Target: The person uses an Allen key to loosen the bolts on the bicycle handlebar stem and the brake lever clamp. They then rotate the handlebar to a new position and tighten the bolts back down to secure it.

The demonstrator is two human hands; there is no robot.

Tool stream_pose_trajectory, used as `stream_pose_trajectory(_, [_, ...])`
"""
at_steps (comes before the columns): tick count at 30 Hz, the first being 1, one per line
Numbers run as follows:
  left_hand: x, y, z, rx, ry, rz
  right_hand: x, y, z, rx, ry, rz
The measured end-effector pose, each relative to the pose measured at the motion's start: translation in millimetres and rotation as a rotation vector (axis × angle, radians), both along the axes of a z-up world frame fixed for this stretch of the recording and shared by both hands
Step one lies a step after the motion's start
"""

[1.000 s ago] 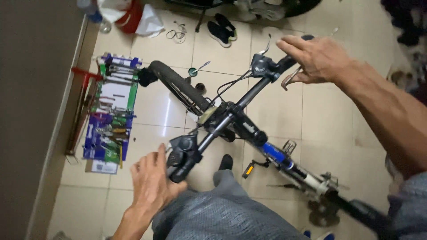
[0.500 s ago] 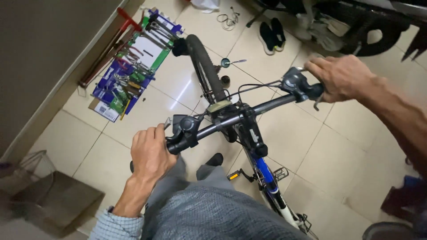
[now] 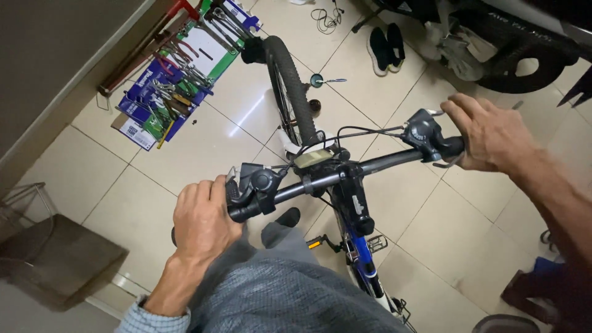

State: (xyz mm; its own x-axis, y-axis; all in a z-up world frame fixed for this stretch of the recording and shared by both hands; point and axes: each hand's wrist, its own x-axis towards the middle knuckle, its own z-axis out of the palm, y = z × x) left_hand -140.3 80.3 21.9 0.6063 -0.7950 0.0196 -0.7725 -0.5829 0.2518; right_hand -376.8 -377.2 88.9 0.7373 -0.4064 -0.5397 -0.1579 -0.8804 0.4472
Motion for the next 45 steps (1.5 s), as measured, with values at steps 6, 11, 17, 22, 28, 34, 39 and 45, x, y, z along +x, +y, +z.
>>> stream_pose_trajectory(6, [1.7,0.4,-0.7,-0.008,-0.012,-0.002,-11.4,-10.4,-12.2,-0.092,0.07,0.007])
stream_pose_trajectory(11, [-2.6,0.2,2.3,0.009,0.013,0.025,-13.6,-11.6,-15.8,-0.051,-0.024,0.015])
stream_pose_trajectory(17, [-0.9,-3.3,-2.8,0.051,0.033,-0.026,-10.1,-15.2,-14.1,-0.098,0.062,0.075])
stream_pose_trajectory(22, [-1.9,-1.6,4.4,-0.073,-0.056,0.026,-37.4,-41.8,-47.1,-0.12,-0.123,0.118])
stream_pose_trajectory(28, [-15.9,8.2,-8.0,0.045,0.165,0.062,-23.6,-36.4,-39.6,-0.192,-0.358,0.419])
stream_pose_trajectory(34, [-0.2,6.4,-11.2,0.001,0.019,0.084,-28.5,-53.1,-58.1,-0.112,-0.226,0.165])
stream_pose_trajectory(39, [-5.6,6.7,-10.7,-0.087,-0.046,0.095,-38.0,-59.0,-66.5,-0.236,-0.279,0.249])
stream_pose_trajectory(45, [-13.4,6.2,-10.8,-0.088,-0.06,0.082,-36.0,-45.9,-51.8,-0.268,-0.355,0.35])
